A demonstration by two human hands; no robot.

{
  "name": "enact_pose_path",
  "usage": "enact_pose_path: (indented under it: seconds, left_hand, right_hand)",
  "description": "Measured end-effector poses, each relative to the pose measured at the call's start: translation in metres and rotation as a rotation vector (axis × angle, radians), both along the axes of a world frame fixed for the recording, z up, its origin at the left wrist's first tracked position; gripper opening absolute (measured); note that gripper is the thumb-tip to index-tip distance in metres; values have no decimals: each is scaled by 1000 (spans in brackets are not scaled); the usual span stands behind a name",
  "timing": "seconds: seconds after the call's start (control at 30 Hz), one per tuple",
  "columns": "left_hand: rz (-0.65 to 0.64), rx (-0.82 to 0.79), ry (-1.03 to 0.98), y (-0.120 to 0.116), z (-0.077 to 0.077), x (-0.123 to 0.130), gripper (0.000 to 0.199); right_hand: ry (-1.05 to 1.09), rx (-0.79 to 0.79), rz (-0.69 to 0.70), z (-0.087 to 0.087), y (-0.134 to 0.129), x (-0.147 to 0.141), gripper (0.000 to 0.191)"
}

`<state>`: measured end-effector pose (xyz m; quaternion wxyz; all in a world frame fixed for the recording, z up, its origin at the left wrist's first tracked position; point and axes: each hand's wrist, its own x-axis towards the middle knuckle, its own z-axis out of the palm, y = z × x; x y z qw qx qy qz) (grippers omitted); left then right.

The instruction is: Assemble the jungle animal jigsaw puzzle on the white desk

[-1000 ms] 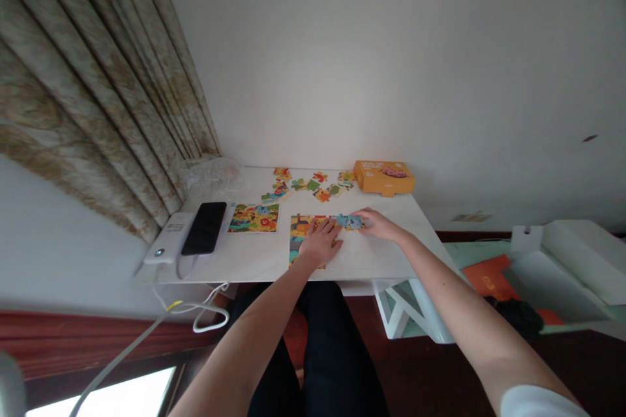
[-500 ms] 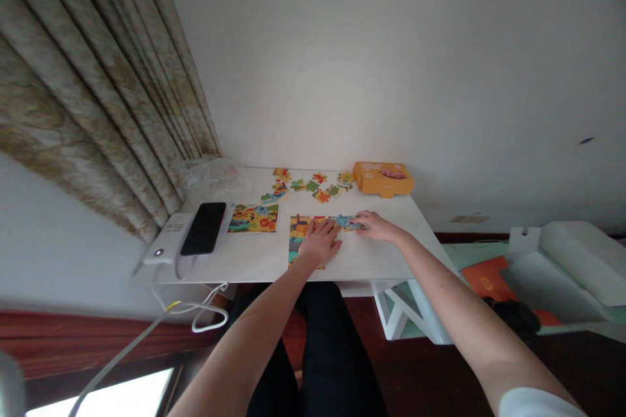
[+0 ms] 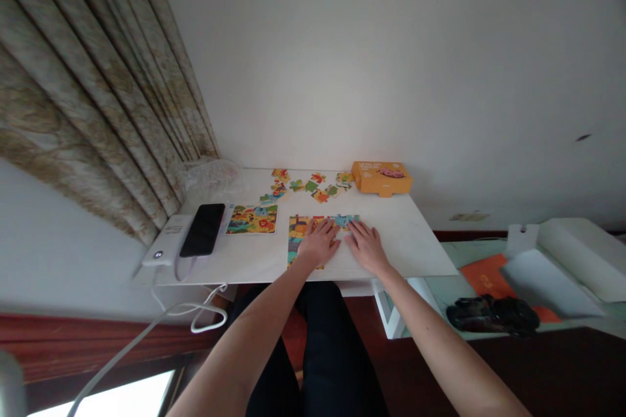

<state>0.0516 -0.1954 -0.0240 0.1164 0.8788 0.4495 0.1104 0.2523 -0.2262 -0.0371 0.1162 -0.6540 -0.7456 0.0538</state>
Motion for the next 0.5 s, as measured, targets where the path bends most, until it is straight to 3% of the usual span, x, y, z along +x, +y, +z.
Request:
enact_pose_path:
  seconds: [0.5]
  left_hand:
    - [-11,6,50,3,-1,2,51]
  right_hand:
    - [-11,-36,-30,1,1,-6,56]
